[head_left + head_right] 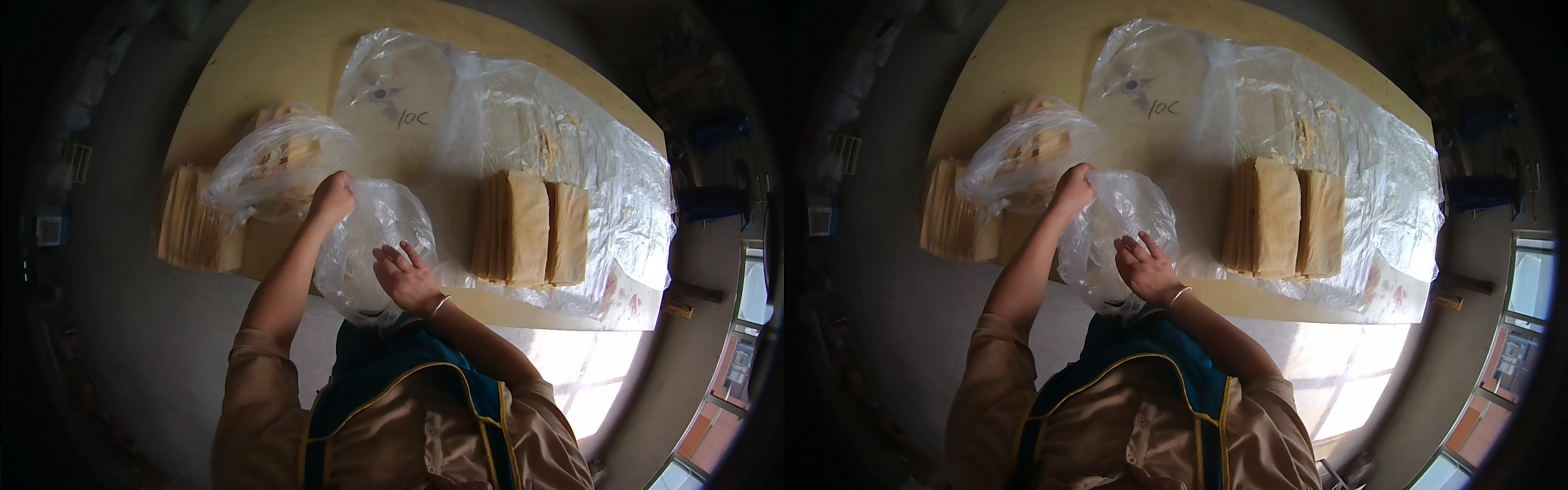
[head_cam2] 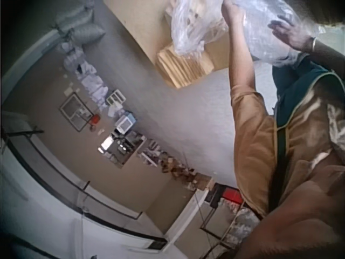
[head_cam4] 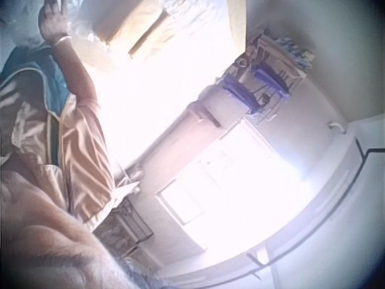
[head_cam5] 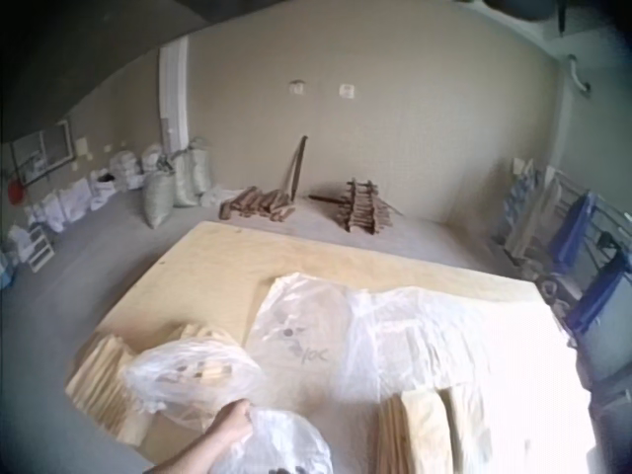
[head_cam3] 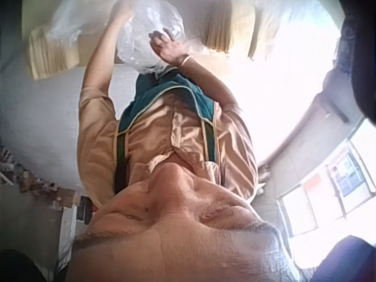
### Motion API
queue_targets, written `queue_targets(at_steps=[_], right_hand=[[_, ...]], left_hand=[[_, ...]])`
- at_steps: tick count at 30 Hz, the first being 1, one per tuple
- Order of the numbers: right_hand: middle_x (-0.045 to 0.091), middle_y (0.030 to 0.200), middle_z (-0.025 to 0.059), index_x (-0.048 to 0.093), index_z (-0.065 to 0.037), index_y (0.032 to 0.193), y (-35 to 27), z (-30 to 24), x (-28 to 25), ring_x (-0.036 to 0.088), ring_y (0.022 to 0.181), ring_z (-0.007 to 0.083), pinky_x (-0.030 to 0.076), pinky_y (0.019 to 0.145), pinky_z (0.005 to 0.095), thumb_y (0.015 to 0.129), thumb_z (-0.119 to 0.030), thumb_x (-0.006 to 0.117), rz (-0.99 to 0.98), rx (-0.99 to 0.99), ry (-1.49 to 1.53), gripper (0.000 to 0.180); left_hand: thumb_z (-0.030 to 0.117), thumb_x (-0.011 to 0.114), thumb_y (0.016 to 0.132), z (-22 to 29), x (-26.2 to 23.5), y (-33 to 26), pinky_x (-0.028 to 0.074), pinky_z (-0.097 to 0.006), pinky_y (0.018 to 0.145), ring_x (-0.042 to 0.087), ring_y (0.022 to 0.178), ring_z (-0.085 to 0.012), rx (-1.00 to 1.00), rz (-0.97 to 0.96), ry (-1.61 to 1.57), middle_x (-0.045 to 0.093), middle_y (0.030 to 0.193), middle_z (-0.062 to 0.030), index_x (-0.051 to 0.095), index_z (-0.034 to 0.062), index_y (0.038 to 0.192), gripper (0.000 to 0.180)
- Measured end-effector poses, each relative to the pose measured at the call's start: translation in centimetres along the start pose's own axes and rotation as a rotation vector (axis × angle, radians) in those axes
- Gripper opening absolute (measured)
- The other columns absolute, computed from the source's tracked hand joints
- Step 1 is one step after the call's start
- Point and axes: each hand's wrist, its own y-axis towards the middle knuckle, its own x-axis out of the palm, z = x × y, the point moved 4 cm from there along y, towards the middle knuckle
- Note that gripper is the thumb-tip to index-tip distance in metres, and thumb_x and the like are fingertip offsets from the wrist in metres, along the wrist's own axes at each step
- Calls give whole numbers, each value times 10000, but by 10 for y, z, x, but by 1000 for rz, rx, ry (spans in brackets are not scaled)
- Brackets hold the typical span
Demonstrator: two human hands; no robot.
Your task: The person arranges rectangular flat food items on a table covered with plastic wrap, then places them into plastic bags and seals them. The person handles the items by hand and organizes them into neat stacks before bagging.
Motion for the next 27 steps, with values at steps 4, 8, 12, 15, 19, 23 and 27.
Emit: queue_targets(at_steps=[4, 8, 12, 15, 19, 23, 27], right_hand=[[732, 984, 125, 728, -103, 988, -44, -7, 58, 714, 985, 294, 519, 1007, 430, 871, -114, 649, -996, 106, 271, 141], [700, 965, 145, 705, -90, 978, -50, 14, 67, 691, 916, 329, 561, 834, 418, 858, -40, 600, -680, 338, 462, 166], [680, 1030, 221, 650, -8, 991, -11, 54, 82, 671, 956, 383, 534, 840, 429, 818, 80, 478, 62, 477, 1024, 259], [696, 1007, 213, 676, 0, 1014, 18, 73, 116, 678, 934, 389, 536, 866, 412, 821, 34, 521, -21, 456, 891, 250], [610, 1260, 282, 622, -5, 1203, 22, 114, 137, 575, 1195, 456, 478, 1018, 482, 800, 2, 544, -247, 668, 666, 410], [568, 1326, 301, 591, 1, 1258, 30, 158, 122, 586, 1194, 465, 491, 1021, 480, 841, -69, 522, -482, 742, 513, 428], [659, 1107, 228, 640, -35, 1195, 47, 149, 89, 675, 1065, 377, 551, 902, 465, 868, -137, 583, -539, 662, 227, 347]], left_hand=[[185, 678, 851, 6, -4, 31, 520, -444, 889, 658, 1060, -385, -6, 18, 1, 700, 1088, -219, 640, 13, 1135, 334], [199, 720, 839, 35, -10, 14, 498, -455, 953, 615, 1173, -350, 82, 9, 371, 624, 1273, -196, 585, 27, 1280, 492], [132, 725, 805, 89, -7, -51, 469, -480, 1005, 553, 1232, -343, 620, 417, 603, 492, 1412, -125, 594, 71, 1311, 527], [40, 664, 778, 93, 20, -103, 442, -479, 1051, 664, 1025, -311, 1047, 192, 261, 670, 1105, -122, 641, 42, 1069, 292], [291, 614, 905, 16, 61, -114, 413, -494, 1022, 717, 833, -297, 252, -453, 849, 743, 925, -119, 507, 32, 1388, 559], [379, 614, 887, -32, 38, -118, 438, -494, 895, 716, 742, -268, 109, -404, 1023, 734, 805, -88, 498, 46, 1432, 649], [338, 673, 835, -31, 19, -113, 462, -488, 793, 715, 753, -257, 30, -360, 1034, 728, 820, -84, 517, 67, 1418, 661]])
